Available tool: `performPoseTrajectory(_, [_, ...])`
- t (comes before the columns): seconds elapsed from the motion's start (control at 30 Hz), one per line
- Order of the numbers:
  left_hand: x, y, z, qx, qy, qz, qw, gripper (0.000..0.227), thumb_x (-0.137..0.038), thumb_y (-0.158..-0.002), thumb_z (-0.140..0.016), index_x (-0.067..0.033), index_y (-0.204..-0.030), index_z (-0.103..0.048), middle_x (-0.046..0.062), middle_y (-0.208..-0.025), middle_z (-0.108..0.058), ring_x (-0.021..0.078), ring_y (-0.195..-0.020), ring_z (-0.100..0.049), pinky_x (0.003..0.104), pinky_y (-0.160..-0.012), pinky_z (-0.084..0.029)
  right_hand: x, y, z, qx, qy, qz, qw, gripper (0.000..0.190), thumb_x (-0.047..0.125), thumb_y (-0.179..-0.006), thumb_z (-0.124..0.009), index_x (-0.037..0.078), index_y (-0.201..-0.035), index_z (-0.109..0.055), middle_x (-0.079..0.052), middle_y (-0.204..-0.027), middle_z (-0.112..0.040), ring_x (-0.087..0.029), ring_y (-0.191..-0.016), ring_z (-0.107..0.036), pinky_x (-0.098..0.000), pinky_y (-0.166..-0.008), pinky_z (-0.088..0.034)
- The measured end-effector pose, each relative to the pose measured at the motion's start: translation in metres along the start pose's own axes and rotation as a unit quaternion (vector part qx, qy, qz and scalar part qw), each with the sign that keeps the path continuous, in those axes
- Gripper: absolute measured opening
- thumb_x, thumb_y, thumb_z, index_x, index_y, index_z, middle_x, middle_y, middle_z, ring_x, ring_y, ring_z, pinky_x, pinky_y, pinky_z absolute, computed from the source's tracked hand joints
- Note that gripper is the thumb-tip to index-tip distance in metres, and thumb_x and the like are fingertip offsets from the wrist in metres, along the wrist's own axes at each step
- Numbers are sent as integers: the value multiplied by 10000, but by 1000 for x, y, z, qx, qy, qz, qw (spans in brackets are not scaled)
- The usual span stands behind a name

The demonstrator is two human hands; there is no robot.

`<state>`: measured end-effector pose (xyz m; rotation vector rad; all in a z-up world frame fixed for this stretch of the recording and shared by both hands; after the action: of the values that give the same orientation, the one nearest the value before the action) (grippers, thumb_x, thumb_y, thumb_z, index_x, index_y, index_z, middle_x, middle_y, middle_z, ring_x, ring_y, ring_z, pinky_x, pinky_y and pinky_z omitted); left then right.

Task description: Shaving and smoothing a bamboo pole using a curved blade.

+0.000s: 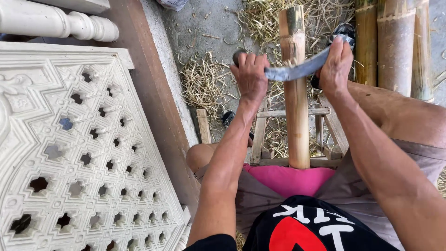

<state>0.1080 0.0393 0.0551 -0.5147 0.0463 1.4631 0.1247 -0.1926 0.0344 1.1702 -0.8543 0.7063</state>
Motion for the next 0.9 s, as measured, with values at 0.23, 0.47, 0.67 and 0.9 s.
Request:
performPoseTrajectory(0.23, [1,-38,-11,-39,-20,25,999,239,-262,-1027,-624,-187,-803,-589,-11,-826,-561,209,-914,-517,428,-844,-395,19,-47,-8,31,-42,52,997,420,522,-1167,-393,129,-1049,-479,13,-760,-493,-94,-580,-505,-298,-503,-486])
performPoseTrajectory(0.47, [-29,105,34,59,72,65,994,312,-274,-1042,-686,-153,-776,-575,23,-804,-564,224,-875,-491,425,-830,-357,10,107,33,36,114,128,985,509,412,-1147,-327,-35,-1181,-570,-60,-934,-586,-183,-861,-570,-370,-721,-495])
performPoseTrajectory(0.67, [-48,145,73,35,80,45,995,288,-230,-1005,-668,-130,-769,-538,31,-872,-594,220,-940,-543,437,-853,-341,-49,169,57,-50,167,39,984,403,363,-1153,-421,-7,-1088,-565,-72,-828,-585,-189,-746,-534,-386,-688,-437])
performPoseTrajectory(0.9, [-14,70,11,42,48,46,997,308,-288,-1039,-670,-169,-773,-570,-14,-756,-521,200,-860,-495,394,-818,-361,-17,60,24,-11,61,54,997,424,404,-1180,-369,43,-1032,-535,-36,-798,-503,-133,-737,-491,-353,-660,-430])
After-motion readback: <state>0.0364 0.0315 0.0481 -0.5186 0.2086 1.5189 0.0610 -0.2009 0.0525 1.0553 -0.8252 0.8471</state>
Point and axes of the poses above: each hand's wrist, its own y-axis away from the middle knuckle, its own z-axis out of the back of the hand, x = y × z, the point moved 3 cm from there along -y, towards the middle knuckle
